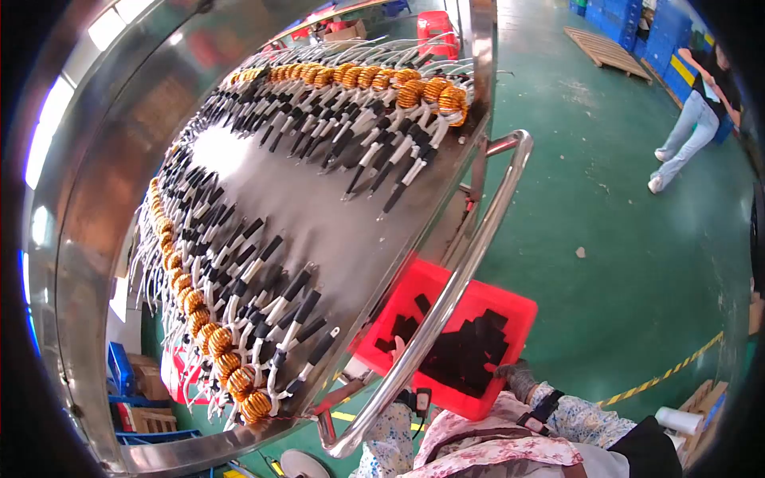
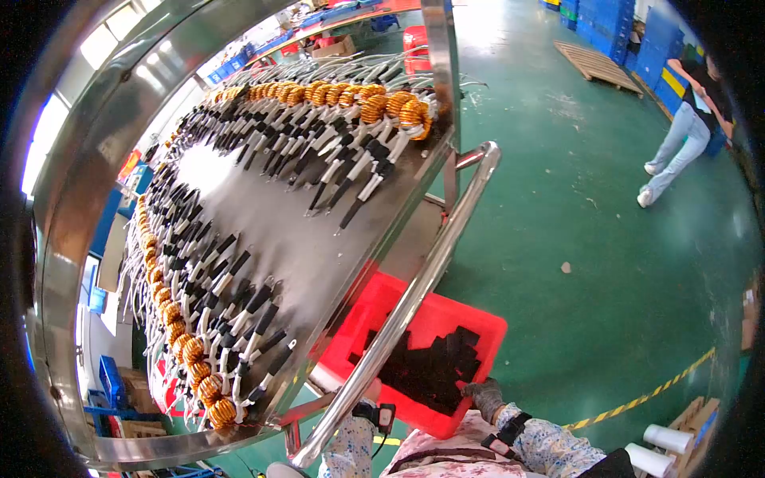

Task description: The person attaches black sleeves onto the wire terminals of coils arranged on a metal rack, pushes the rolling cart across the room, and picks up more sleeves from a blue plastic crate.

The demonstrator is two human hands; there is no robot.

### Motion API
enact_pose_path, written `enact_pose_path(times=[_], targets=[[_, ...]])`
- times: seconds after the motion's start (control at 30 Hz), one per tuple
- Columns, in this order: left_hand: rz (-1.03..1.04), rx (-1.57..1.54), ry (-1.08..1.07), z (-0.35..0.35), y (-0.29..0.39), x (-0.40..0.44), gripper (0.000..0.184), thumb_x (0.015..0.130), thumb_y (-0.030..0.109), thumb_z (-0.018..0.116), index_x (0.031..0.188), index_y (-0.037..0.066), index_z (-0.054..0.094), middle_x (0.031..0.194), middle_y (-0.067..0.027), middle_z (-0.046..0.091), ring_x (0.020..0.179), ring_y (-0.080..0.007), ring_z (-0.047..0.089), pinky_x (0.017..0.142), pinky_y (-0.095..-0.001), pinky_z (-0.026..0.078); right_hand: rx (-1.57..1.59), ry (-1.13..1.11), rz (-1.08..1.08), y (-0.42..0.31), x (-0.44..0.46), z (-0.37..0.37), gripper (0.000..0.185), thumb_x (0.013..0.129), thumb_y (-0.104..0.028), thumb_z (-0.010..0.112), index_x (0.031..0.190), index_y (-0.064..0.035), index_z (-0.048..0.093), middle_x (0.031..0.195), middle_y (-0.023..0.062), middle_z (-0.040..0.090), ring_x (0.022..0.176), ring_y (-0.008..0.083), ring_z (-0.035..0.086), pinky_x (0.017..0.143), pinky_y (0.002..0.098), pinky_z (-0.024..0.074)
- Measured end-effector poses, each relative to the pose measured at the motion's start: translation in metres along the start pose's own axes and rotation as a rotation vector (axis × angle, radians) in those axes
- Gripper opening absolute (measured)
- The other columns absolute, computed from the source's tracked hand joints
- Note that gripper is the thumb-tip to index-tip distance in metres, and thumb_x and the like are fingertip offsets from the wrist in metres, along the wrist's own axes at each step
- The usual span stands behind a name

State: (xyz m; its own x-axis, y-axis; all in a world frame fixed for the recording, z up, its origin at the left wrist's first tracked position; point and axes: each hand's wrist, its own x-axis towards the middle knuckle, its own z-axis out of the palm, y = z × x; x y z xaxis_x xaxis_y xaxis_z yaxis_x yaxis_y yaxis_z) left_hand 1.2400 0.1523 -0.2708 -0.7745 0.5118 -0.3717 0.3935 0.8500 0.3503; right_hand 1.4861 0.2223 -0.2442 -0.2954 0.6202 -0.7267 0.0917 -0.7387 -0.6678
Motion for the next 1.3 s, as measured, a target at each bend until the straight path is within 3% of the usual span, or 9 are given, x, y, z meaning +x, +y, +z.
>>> enact_pose_path(times=[0.1, 0.17, 0.37, 0.43, 0.63, 0.87, 1.03, 1.13, 1.3], targets=[[-0.083, 0.013, -0.029, -0.002, 0.012, 0.004, 0.063, 0.079, 0.043, 0.049, 0.127, 0.004, 0.035, 0.125, -0.0182, 0.037, 0.112, -0.0342, 0.040, 0.091, -0.0448, 0.036, -0.096, 0.039, 0.085, -0.026, -0.034, -0.002, 0.029, 0.063, -0.008, 0.068, 0.091, -0.0024, 0.061, 0.081, 0.0083, 0.063, 0.067, 0.0211, 0.059, 0.062, 0.0324, 0.0492], [-0.113, 0.026, -0.057, -0.002, 0.021, 0.001, 0.070, 0.078, 0.049, 0.049, 0.129, 0.005, 0.032, 0.128, -0.0189, 0.033, 0.115, -0.0359, 0.037, 0.091, -0.0464, 0.035, -0.404, -0.022, -0.119, -0.057, -0.062, 0.012, 0.036, 0.063, -0.009, 0.068, 0.098, -0.0031, 0.060, 0.085, 0.0074, 0.064, 0.076, 0.0216, 0.060, 0.068, 0.0327, 0.0488], [-0.102, 0.080, -0.145, 0.009, 0.045, -0.034, 0.086, 0.076, 0.062, 0.049, 0.135, 0.005, 0.023, 0.138, -0.0206, 0.022, 0.120, -0.0400, 0.030, 0.092, -0.0502, 0.032, -0.651, -0.002, -0.304, -0.055, -0.079, 0.010, 0.036, 0.063, -0.013, 0.067, 0.097, -0.0044, 0.059, 0.083, 0.0094, 0.064, 0.077, 0.0189, 0.059, 0.070, 0.0317, 0.0473], [0.439, 0.075, -0.143, 0.032, 0.035, -0.053, 0.094, 0.070, 0.061, 0.055, 0.138, 0.013, 0.010, 0.143, -0.0185, 0.001, 0.125, -0.0482, 0.012, 0.091, -0.0620, 0.024, -0.609, 0.035, -0.290, -0.046, -0.079, 0.008, 0.034, 0.063, -0.014, 0.067, 0.095, -0.0040, 0.059, 0.081, 0.0098, 0.063, 0.075, 0.0201, 0.059, 0.069, 0.0322, 0.0473], [1.049, 0.161, -0.644, -0.024, 0.034, -0.089, 0.103, 0.062, 0.053, 0.066, 0.139, 0.017, 0.008, 0.141, -0.0183, 0.008, 0.123, -0.0462, 0.019, 0.088, -0.0647, 0.026, -0.469, 0.044, -0.144, -0.038, -0.081, 0.005, 0.030, 0.059, -0.011, 0.068, 0.086, -0.0024, 0.059, 0.073, 0.0086, 0.062, 0.067, 0.0210, 0.059, 0.061, 0.0323, 0.0478], [1.070, 0.406, -0.411, -0.046, 0.049, -0.096, 0.107, 0.052, 0.034, 0.079, 0.138, 0.019, 0.015, 0.142, -0.0168, 0.006, 0.124, -0.0453, 0.021, 0.084, -0.0666, 0.032, -0.352, 0.060, -0.196, -0.045, -0.082, 0.012, 0.023, 0.057, -0.005, 0.068, 0.079, -0.0022, 0.060, 0.068, 0.0071, 0.060, 0.059, 0.0183, 0.058, 0.053, 0.0310, 0.0486], [1.134, 0.646, -0.132, -0.038, 0.055, -0.088, 0.079, 0.070, 0.015, 0.062, 0.137, 0.021, 0.020, 0.143, -0.0138, 0.006, 0.124, -0.0435, 0.024, 0.078, -0.0653, 0.039, -0.308, 0.046, -0.123, -0.075, -0.094, 0.026, 0.022, 0.056, -0.008, 0.069, 0.076, -0.0012, 0.061, 0.066, 0.0081, 0.061, 0.059, 0.0199, 0.058, 0.055, 0.0319, 0.0483], [1.199, 0.595, -0.160, -0.050, 0.057, -0.082, 0.067, 0.072, 0.008, 0.054, 0.133, 0.019, 0.028, 0.140, -0.0144, 0.017, 0.119, -0.0422, 0.031, 0.075, -0.0627, 0.041, -0.327, 0.084, -0.108, -0.077, -0.099, 0.029, 0.019, 0.055, -0.011, 0.070, 0.069, -0.0004, 0.063, 0.063, 0.0085, 0.061, 0.059, 0.0204, 0.058, 0.056, 0.0323, 0.0467], [1.217, 0.502, -0.347, -0.053, 0.052, -0.083, 0.066, 0.065, 0.003, 0.060, 0.125, 0.015, 0.036, 0.125, -0.0156, 0.037, 0.104, -0.0377, 0.047, 0.071, -0.0519, 0.046, -0.134, 0.079, -0.146, -0.062, -0.101, 0.019, 0.016, 0.054, -0.012, 0.072, 0.060, -0.0011, 0.061, 0.058, 0.0075, 0.059, 0.054, 0.0192, 0.056, 0.052, 0.0312, 0.0457]])
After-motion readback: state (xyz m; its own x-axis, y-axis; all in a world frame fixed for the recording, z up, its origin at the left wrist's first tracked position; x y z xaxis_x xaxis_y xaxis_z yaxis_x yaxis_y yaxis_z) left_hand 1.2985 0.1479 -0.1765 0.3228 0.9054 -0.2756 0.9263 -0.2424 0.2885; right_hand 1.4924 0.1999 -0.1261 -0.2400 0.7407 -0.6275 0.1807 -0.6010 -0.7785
